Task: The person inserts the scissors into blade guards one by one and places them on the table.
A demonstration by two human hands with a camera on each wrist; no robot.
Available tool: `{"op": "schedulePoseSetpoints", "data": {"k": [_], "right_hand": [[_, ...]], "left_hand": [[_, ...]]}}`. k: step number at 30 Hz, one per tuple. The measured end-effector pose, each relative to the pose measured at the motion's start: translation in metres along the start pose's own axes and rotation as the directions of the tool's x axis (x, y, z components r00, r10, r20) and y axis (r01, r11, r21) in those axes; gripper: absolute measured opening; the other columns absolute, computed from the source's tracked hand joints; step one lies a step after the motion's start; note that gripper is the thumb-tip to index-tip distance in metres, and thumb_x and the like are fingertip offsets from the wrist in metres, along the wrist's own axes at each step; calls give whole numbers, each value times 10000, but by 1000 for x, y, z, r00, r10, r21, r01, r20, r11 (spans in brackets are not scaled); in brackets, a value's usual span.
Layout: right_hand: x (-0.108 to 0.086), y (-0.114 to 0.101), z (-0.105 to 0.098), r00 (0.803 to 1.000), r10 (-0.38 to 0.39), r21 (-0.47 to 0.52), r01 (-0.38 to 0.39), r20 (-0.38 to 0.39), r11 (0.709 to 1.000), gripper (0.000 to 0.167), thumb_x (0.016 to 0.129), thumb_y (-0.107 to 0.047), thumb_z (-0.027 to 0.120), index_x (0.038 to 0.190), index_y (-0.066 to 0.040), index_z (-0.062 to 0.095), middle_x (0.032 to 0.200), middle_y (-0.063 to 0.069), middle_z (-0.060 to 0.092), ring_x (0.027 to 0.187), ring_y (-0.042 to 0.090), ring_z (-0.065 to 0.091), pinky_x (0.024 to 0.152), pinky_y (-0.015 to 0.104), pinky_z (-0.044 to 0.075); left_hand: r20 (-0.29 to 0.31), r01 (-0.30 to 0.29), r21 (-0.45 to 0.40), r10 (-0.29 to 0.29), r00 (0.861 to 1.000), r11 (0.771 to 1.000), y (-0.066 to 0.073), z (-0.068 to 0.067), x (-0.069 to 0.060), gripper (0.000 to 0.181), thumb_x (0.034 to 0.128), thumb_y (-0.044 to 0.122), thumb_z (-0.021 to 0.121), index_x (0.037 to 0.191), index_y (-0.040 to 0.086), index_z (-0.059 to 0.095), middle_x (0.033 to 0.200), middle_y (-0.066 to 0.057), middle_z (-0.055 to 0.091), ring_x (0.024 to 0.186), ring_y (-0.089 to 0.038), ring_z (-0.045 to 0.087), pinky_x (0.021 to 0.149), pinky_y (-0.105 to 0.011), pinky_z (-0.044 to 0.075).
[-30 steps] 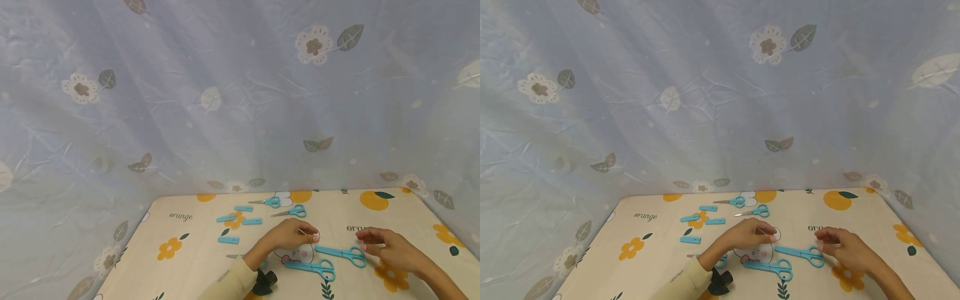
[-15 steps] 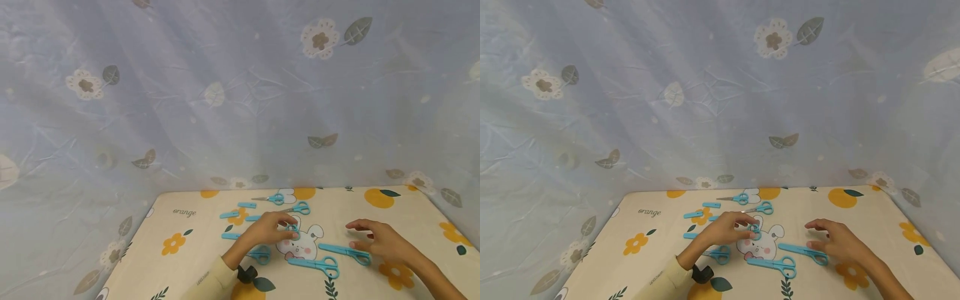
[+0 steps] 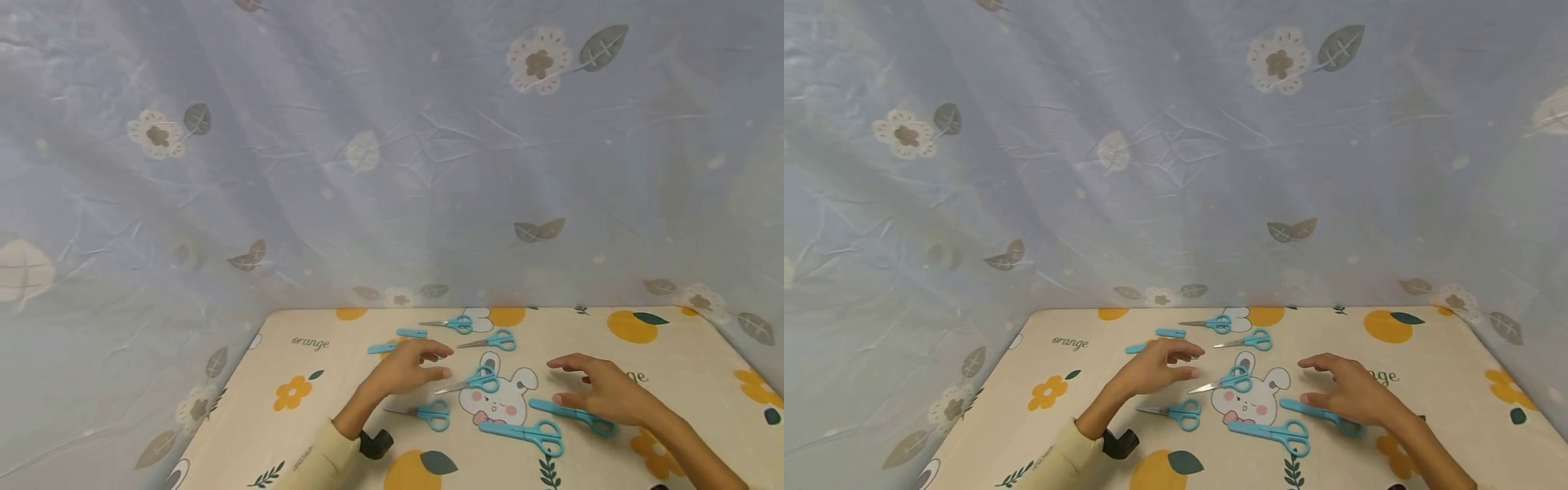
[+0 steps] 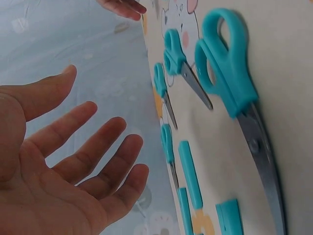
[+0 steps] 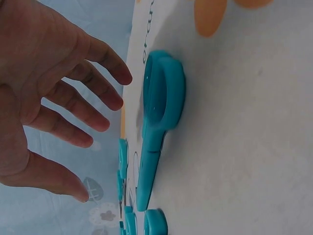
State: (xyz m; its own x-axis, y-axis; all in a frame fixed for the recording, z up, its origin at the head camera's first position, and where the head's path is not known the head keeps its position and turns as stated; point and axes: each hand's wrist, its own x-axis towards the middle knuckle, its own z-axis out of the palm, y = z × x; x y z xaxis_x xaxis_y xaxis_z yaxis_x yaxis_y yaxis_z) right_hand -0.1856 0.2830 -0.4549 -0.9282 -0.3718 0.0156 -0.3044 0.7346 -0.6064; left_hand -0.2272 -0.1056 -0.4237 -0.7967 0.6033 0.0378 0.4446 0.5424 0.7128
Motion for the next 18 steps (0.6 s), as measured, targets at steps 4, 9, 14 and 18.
{"op": "schedulePoseSetpoints", "data": {"k": [4,9,14,18], "right_hand": [[2,-2,4,1000,-12,5,12,8,1000,630,922,-355,854,1431,-44,652,1414,192,681,1247,422,661,950,470,614],[6,-6,6,999,-46,61,44,28,997,639,938,-339,840,1451,-24,627,1420,182,686,1236,416,666,932,403,623],[11,-8,7,998,-55,100,50,44,994,627,946,-321,835,1447,-10,621,1413,194,687,1235,413,667,930,383,622],[15,-9,8,997,-57,91,52,47,994,641,939,-348,841,1446,-21,625,1408,180,692,1235,410,668,930,368,622]], "left_hand": [[-12,9,11,-8,1000,1000,-6,-4,-5,410,1030,263,740,1389,69,708,1396,-96,731,1284,-333,690,1121,-491,528],[-18,17,0,-17,1000,1000,-13,-8,-11,420,1017,243,756,1385,48,706,1390,-115,734,1274,-350,697,1116,-544,525],[-22,13,-14,-13,1000,1000,-19,-12,-14,428,1018,229,754,1385,16,697,1394,-149,725,1270,-390,689,1106,-590,517],[-19,24,-20,-24,1000,1000,-21,-15,-17,429,1020,236,751,1390,26,696,1407,-151,714,1278,-398,679,1116,-584,513]]}}
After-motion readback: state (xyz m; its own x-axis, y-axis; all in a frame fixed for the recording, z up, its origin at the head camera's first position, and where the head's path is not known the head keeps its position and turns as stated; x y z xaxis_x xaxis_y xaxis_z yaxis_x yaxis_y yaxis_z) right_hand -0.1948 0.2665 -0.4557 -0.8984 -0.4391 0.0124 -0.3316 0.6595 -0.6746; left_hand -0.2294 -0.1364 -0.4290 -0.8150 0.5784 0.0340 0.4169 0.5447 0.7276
